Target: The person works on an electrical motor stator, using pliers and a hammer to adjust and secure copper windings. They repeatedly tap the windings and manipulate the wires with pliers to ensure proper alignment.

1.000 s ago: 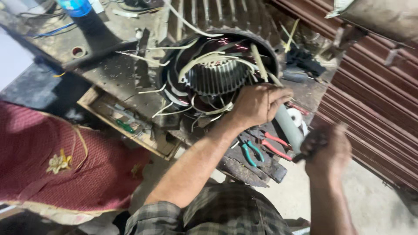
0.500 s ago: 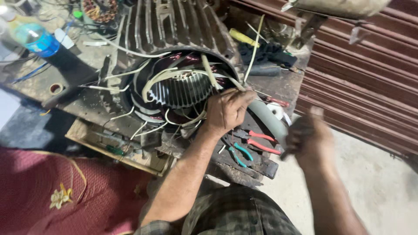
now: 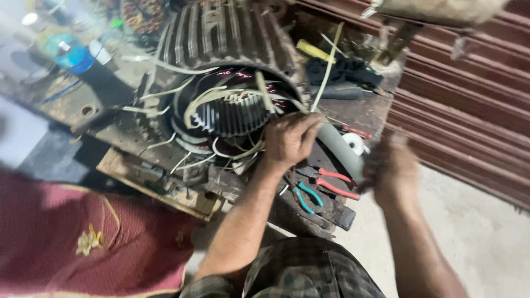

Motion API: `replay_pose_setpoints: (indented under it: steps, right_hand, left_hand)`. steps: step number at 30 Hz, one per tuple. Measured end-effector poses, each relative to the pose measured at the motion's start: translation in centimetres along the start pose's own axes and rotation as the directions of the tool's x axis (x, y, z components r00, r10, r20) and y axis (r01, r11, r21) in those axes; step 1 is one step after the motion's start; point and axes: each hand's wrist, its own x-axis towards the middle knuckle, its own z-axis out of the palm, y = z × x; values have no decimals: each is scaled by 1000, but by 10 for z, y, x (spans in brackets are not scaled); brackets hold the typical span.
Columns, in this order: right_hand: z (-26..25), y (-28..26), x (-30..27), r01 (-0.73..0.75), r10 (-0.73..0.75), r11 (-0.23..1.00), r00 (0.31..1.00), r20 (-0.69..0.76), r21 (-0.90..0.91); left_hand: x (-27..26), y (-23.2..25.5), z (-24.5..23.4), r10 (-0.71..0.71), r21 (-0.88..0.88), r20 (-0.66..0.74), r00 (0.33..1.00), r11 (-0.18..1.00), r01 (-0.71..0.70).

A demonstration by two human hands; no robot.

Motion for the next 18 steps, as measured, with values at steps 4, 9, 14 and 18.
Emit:
replay_pose_setpoints:
  steps: [4,9,14,18]
  right_hand:
    - [-18,25,3,56,-51,993,997,53,-102]
    - [34,45,39,304,-213,886,937,277,-349]
    - [25,23,40,206,-157,906,975,159,-370]
    - [-32,-8,30,354,-342,935,913,220,-16]
  left_hand:
    - [-3,9,23,-44,63,-167,985,996,56]
    - [-12,4,34,51,136,-194,980,990,-25]
    - [-22,-13,48,64,219,-173,983,975,-25]
    - [-28,-15,53,64,188,-219,974,982,-22]
